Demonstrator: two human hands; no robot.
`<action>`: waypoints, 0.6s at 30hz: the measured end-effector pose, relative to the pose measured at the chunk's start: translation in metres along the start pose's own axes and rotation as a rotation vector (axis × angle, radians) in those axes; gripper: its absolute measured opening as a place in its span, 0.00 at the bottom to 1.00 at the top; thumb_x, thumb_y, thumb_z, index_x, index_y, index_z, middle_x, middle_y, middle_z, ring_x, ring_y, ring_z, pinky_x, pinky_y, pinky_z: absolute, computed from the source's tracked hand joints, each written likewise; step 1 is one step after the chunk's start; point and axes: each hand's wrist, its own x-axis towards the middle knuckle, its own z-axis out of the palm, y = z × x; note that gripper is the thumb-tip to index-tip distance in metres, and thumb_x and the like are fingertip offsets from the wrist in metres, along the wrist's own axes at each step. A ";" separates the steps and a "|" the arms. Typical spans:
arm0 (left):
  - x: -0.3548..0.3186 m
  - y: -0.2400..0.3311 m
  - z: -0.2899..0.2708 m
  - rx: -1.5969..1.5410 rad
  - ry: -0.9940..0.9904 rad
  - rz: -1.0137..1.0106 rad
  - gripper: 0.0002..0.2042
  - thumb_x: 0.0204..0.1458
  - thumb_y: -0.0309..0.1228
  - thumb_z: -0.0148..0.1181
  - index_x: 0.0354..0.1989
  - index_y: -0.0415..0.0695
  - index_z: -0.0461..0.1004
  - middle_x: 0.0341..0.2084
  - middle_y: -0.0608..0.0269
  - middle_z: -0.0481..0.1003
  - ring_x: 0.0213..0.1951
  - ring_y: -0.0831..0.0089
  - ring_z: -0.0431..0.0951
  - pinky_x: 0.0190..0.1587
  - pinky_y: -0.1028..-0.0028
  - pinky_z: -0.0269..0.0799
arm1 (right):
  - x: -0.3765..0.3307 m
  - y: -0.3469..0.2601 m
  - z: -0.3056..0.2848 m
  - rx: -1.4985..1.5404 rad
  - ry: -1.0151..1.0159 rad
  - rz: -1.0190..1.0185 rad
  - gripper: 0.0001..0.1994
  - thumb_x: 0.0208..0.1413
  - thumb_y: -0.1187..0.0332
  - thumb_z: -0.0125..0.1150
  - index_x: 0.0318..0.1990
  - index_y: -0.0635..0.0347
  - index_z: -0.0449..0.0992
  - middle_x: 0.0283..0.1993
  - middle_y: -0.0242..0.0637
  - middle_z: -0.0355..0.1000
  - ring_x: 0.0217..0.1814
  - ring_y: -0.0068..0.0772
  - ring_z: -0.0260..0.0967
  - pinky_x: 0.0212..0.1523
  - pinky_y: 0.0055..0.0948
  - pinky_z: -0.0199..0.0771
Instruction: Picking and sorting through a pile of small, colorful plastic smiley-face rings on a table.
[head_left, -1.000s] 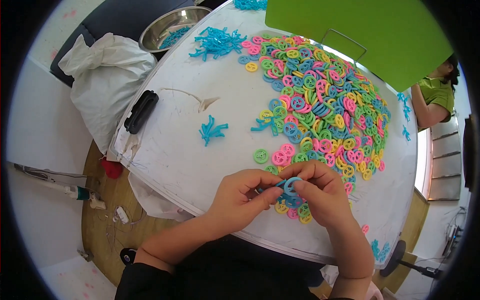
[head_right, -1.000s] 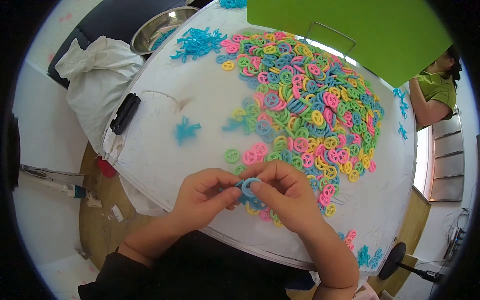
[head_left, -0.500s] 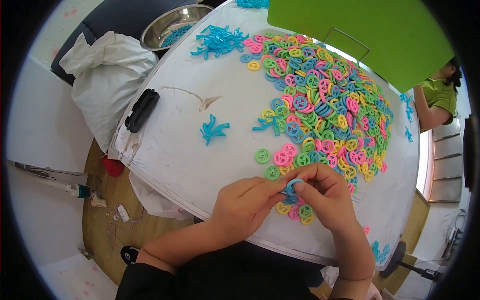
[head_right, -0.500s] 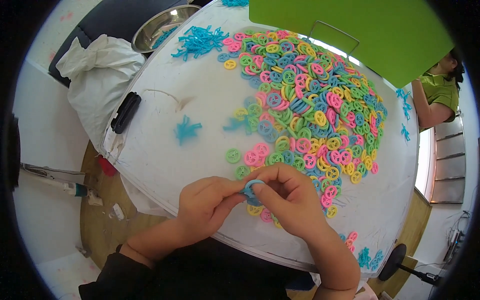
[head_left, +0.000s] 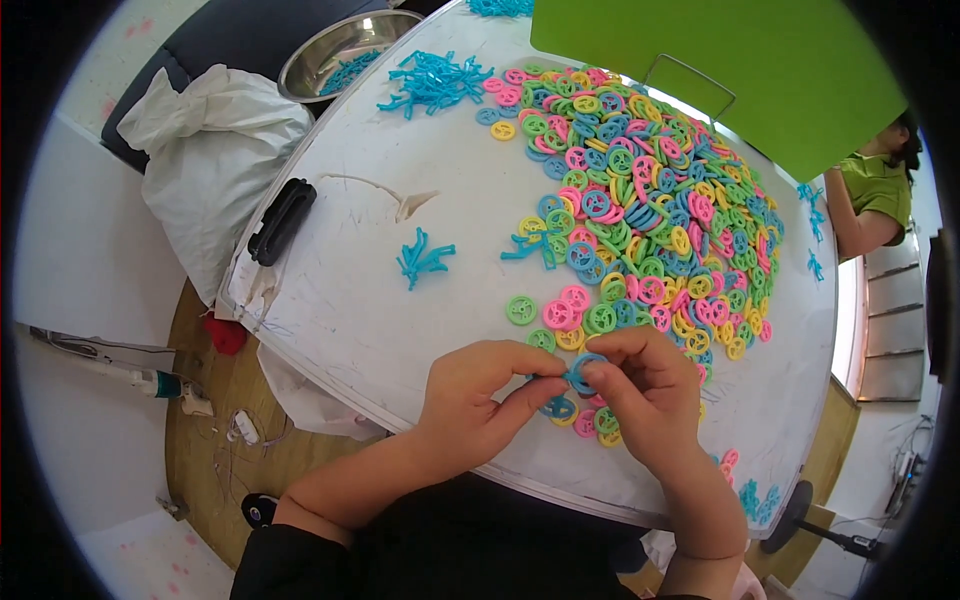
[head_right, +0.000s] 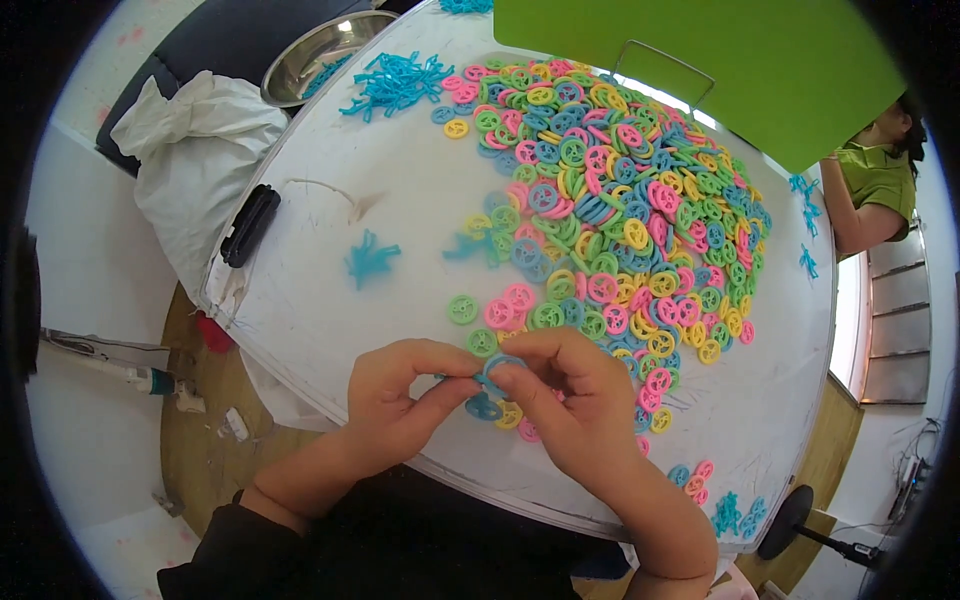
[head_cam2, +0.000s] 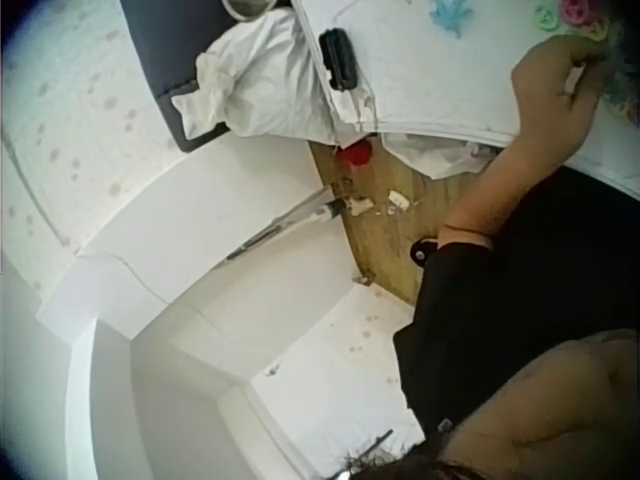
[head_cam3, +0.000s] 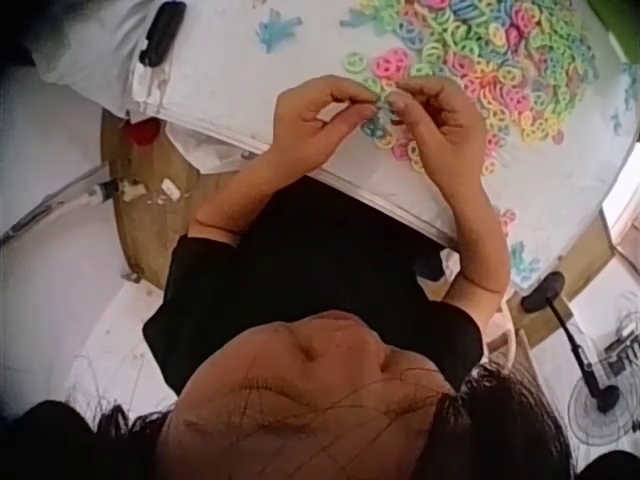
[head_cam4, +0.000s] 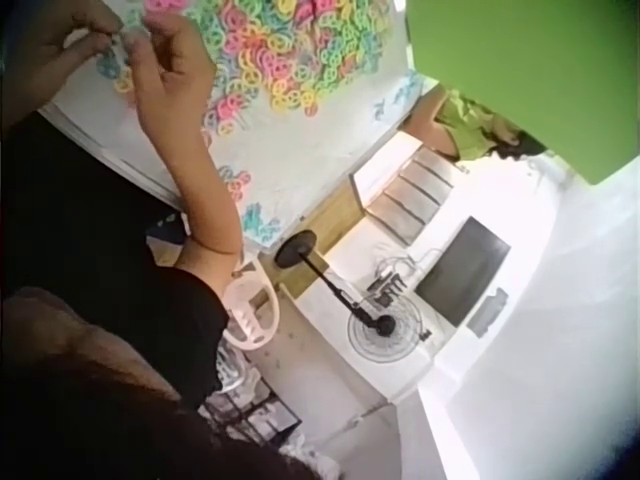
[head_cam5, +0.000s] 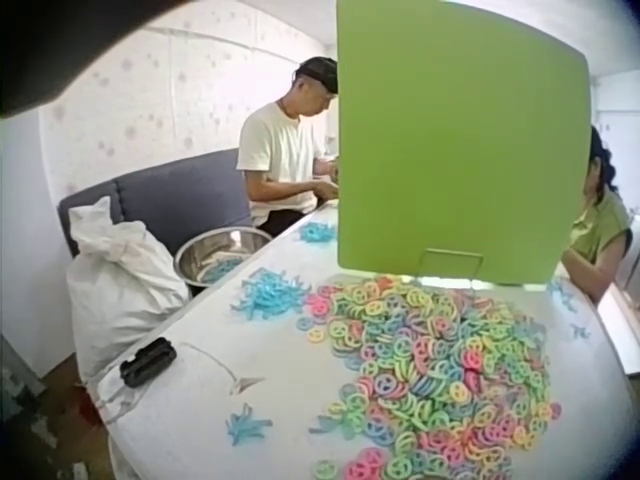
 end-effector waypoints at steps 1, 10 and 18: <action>-0.001 0.000 0.001 0.002 0.002 0.000 0.08 0.52 0.16 0.66 0.40 0.36 0.78 0.33 0.58 0.80 0.37 0.71 0.81 0.43 0.73 0.76 | 0.000 0.001 0.000 -0.014 -0.017 -0.029 0.20 0.57 0.77 0.67 0.58 0.61 0.75 0.31 0.28 0.71 0.32 0.13 0.67 0.32 0.17 0.69; -0.006 -0.001 0.000 -0.248 0.037 -0.078 0.09 0.55 0.15 0.64 0.43 0.33 0.75 0.38 0.56 0.80 0.40 0.73 0.80 0.44 0.75 0.77 | -0.003 -0.001 -0.008 -0.101 -0.142 -0.106 0.20 0.56 0.78 0.68 0.56 0.62 0.76 0.30 0.28 0.71 0.31 0.15 0.69 0.31 0.20 0.70; -0.006 0.005 -0.004 0.031 0.052 -0.016 0.08 0.52 0.17 0.66 0.40 0.37 0.79 0.34 0.56 0.81 0.36 0.71 0.82 0.40 0.75 0.78 | -0.004 -0.020 -0.003 -0.318 -0.156 -0.133 0.19 0.59 0.75 0.65 0.57 0.64 0.73 0.35 0.35 0.78 0.33 0.22 0.74 0.33 0.27 0.76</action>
